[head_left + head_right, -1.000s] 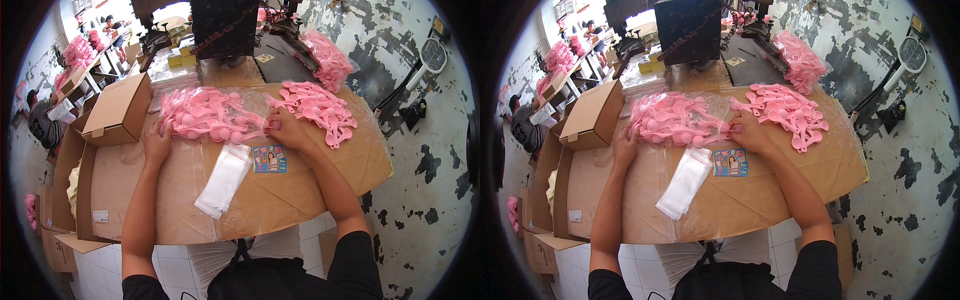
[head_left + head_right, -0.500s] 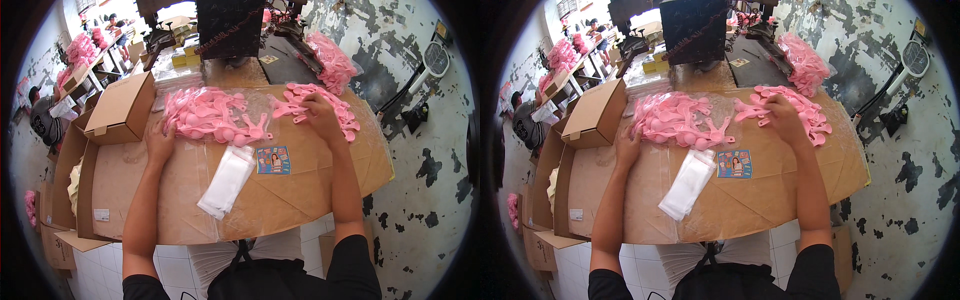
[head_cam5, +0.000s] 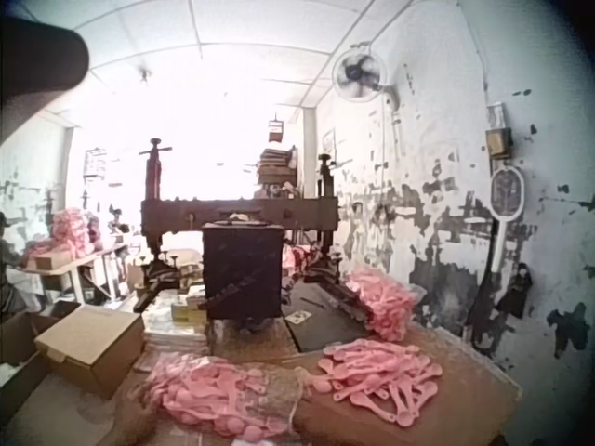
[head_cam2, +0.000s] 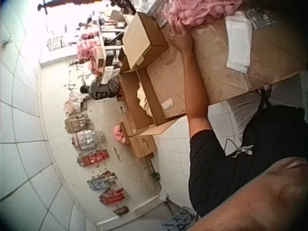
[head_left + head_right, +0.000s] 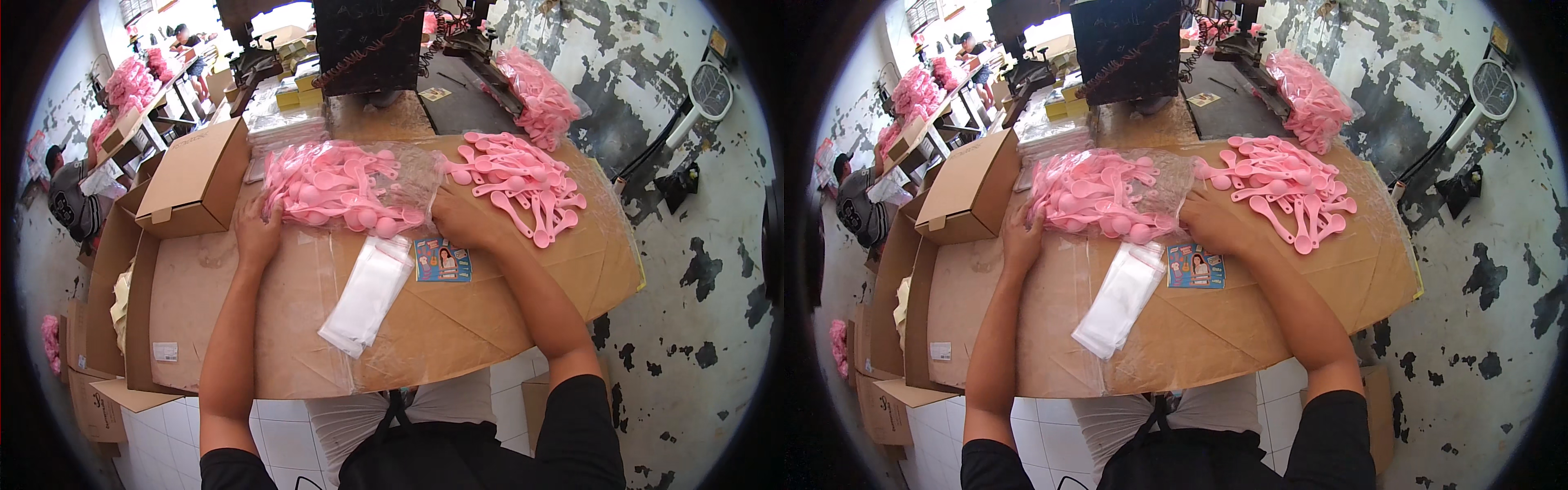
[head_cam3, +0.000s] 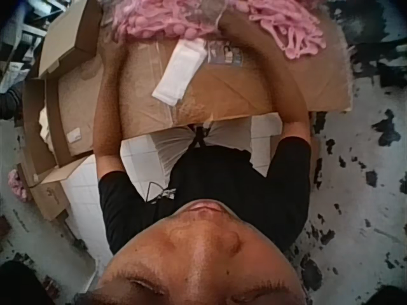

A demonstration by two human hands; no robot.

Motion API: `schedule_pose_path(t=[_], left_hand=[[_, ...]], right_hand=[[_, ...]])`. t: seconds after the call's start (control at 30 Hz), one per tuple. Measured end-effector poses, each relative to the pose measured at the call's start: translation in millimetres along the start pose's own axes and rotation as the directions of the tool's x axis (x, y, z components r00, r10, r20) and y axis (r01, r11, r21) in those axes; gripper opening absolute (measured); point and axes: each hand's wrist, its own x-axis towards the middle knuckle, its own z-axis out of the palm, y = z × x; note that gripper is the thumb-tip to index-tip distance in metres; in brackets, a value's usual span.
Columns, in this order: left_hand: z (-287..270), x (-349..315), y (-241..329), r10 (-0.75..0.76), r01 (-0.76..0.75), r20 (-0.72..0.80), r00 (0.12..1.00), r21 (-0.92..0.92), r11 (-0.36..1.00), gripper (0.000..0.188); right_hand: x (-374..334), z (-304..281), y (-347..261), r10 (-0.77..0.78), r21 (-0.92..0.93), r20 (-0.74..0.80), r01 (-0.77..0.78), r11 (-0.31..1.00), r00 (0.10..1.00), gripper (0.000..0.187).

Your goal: Packaging pink plastic objects into clear bags at a manufacturing facility.

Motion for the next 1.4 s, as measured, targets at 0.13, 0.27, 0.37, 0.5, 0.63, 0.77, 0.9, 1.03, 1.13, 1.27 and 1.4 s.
schedule_pose_path(t=[0.13,0.27,0.37,0.5,0.63,0.77,0.9,1.03,1.13,1.27,1.4], left_hand=[[2.1,1.5,2.5,-0.009,0.009,0.005,1.0,0.007,1.0,0.045],[1.2,1.2,-1.9,-0.005,0.005,0.001,1.0,0.0,1.0,0.045],[0.5,-1.1,-0.4,-0.012,0.012,0.002,1.0,0.012,1.0,0.046],[-1.1,-0.7,1.2,-0.043,0.043,0.023,0.999,0.023,0.999,0.046],[2.4,0.7,1.0,-0.013,0.014,0.006,1.0,-0.005,1.0,0.045],[-1.4,1.1,3.1,-0.039,0.045,0.034,0.999,-0.178,0.983,0.044],[-8.6,1.2,14.0,-0.048,0.052,0.023,0.999,-0.212,0.976,0.039],[-9.7,-1.0,6.2,-0.074,0.069,-0.011,0.997,-0.237,0.969,0.034],[-4.6,0.0,-1.3,-0.079,0.036,-0.118,0.99,-0.327,0.944,0.031],[-10.7,2.4,11.2,-0.263,0.223,-0.05,0.963,-0.398,0.89,0.028],[-9.8,6.0,-0.5,-0.245,0.162,-0.189,0.951,-0.37,0.915,0.025]], right_hand=[[-6.9,1.2,23.6,0.032,-0.069,-0.023,-0.034,0.997,0.999,0.043],[-20.2,-12.1,32.8,0.091,-0.209,-0.076,-0.105,0.972,0.993,0.046],[-31.1,-44.4,38.4,0.216,-0.305,-0.281,-0.301,0.903,0.935,0.043],[-31.5,-52.2,29.0,0.1,-0.518,-0.47,-0.366,0.773,0.877,0.043],[-10.2,-5.0,21.4,0.243,0.112,-0.136,-0.229,0.967,0.96,0.039],[12.8,33.6,-0.9,0.059,0.143,-0.21,-0.029,0.989,0.976,0.041],[13.2,17.6,-9.3,0.055,0.201,-0.257,-0.002,0.98,0.965,0.05],[5.1,-2.3,-12.4,0.356,0.495,-0.094,-0.267,0.827,0.93,0.036],[-9.2,-22.6,10.0,0.423,0.536,-0.048,-0.334,0.775,0.905,0.025],[-33.1,-51.0,36.2,0.492,0.63,-0.159,-0.296,0.718,0.856,0.024],[-31.3,-39.4,33.6,0.404,0.445,-0.196,-0.286,0.849,0.894,0.021]])
